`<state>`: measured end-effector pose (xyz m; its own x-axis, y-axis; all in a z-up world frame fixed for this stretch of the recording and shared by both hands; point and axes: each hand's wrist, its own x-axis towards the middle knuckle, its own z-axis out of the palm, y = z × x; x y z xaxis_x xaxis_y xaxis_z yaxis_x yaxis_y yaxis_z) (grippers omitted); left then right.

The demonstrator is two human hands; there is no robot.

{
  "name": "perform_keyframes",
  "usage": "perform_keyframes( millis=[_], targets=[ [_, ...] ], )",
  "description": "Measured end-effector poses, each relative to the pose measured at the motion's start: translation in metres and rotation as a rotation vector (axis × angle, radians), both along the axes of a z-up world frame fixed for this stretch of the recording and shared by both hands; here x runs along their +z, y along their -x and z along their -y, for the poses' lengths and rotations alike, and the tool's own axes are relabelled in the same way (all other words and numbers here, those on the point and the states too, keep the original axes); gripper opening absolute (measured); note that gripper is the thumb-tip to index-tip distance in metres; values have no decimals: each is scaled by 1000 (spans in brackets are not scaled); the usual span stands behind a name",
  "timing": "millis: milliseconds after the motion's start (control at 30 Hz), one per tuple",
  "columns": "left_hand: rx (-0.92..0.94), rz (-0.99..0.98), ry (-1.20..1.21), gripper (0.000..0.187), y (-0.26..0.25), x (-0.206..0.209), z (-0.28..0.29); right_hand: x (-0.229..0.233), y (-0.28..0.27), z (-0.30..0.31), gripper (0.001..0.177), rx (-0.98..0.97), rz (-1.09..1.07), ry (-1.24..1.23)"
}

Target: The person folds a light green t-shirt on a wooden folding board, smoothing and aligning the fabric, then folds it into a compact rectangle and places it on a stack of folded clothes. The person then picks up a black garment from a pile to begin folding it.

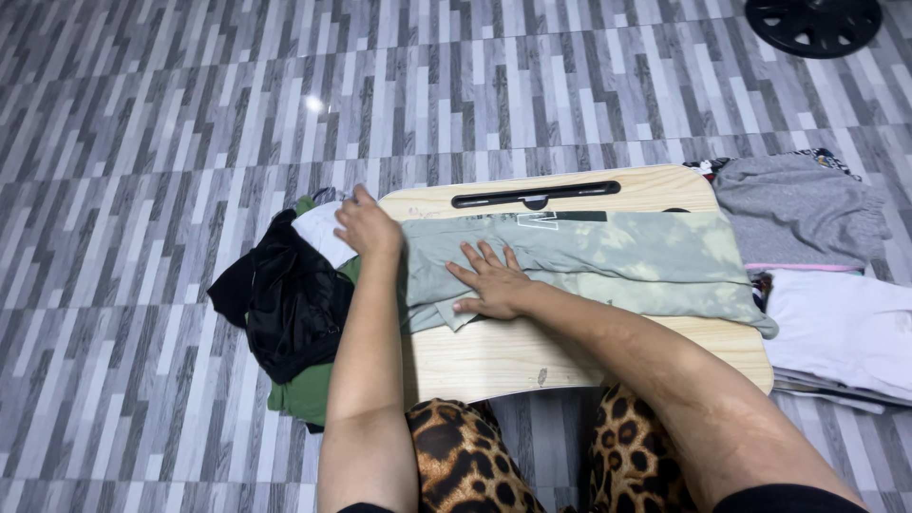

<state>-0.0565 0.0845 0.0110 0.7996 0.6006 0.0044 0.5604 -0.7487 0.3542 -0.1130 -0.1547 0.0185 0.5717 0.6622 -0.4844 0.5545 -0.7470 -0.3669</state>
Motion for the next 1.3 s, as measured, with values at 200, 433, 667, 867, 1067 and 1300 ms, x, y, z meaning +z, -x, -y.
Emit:
perform_keyframes(
  millis=[200, 433, 667, 867, 1067, 1300],
  targets=[
    [-652, 267, -146, 68, -7, -13, 101, 9, -35, 46, 73, -269, 75, -264],
    [-1178, 40, -60, 78, 31, -33, 193, -11, -31, 154, 74, -583, 166, -311],
    [-1453, -93, -94, 97, 69, -22, 226, -38, 15, 239, 84, -772, 266, -155],
    [-1501, -170, -140, 91, 75, -17, 223, -51, 43, 292, 83, -820, 369, -4],
    [-1527, -214, -174, 90, 79, -14, 225, -66, 44, 342, 78, -1090, 355, -170],
    [-1527, -232, -246, 85, 79, -16, 232, -123, 76, 422, 58, -1604, 307, -536]
  ],
)
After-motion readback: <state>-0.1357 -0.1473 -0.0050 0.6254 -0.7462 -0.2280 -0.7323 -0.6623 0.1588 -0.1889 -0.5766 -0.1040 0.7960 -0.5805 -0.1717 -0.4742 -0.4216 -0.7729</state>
